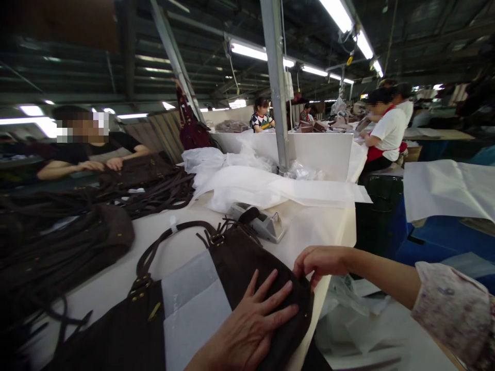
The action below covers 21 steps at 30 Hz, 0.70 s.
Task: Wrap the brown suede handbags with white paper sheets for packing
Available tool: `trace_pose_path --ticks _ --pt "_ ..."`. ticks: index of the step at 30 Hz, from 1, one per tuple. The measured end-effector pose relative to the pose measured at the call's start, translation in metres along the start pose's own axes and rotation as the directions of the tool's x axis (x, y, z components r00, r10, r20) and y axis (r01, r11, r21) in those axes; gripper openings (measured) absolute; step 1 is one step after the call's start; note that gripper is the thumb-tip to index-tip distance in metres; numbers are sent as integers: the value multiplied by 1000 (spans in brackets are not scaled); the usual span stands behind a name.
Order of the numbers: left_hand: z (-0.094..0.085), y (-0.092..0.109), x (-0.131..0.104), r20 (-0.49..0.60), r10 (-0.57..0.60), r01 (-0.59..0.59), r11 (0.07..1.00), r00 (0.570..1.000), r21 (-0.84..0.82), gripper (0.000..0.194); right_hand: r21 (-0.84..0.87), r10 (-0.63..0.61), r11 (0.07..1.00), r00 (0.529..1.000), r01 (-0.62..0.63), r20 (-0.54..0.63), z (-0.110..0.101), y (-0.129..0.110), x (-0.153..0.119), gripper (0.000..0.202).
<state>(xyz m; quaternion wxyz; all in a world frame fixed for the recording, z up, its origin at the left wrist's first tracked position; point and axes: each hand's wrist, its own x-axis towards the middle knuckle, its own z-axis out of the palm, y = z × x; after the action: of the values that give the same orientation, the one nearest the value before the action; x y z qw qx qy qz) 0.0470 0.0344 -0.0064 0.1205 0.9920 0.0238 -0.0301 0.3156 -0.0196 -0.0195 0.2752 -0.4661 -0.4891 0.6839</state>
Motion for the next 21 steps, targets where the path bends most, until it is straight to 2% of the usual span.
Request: trace_pose_path --ticks 2,5,8,10,12,13,15,18,19,21 --pt "0 1 0 -3 8 -8 1000 1000 -2 81 10 64 998 998 -64 5 4 -10 -8 30" --pt "0 1 -1 -16 14 -14 1000 1000 -1 83 -205 137 966 985 -155 -101 17 -18 -10 38" --pt "1 1 -1 -30 19 -18 1000 999 3 84 -543 30 822 964 -174 -263 30 -22 -9 33" --pt "2 1 -2 -46 17 -17 1000 999 7 85 -688 -76 715 963 -129 -259 34 -26 -12 34" --pt "4 1 -2 -69 15 -15 1000 998 11 86 -745 -137 664 969 -64 -206 36 -30 -19 40" --pt "5 1 -2 -79 17 -16 1000 997 13 86 -756 -146 652 969 -57 -199 36 -32 -23 44" --pt "5 1 -2 -94 23 -21 1000 995 19 86 -715 -69 685 964 -143 -258 36 -36 -28 50" --pt "5 2 -2 -107 25 -22 999 994 36 85 -469 154 832 936 -296 -317 39 -35 -25 50" --pt "5 2 -2 -108 25 -20 999 994 40 85 -373 182 881 935 -293 -305 40 -33 -20 48" --pt "5 2 -3 -107 29 -25 999 994 42 85 -244 136 945 939 -219 -316 41 -27 -11 43"
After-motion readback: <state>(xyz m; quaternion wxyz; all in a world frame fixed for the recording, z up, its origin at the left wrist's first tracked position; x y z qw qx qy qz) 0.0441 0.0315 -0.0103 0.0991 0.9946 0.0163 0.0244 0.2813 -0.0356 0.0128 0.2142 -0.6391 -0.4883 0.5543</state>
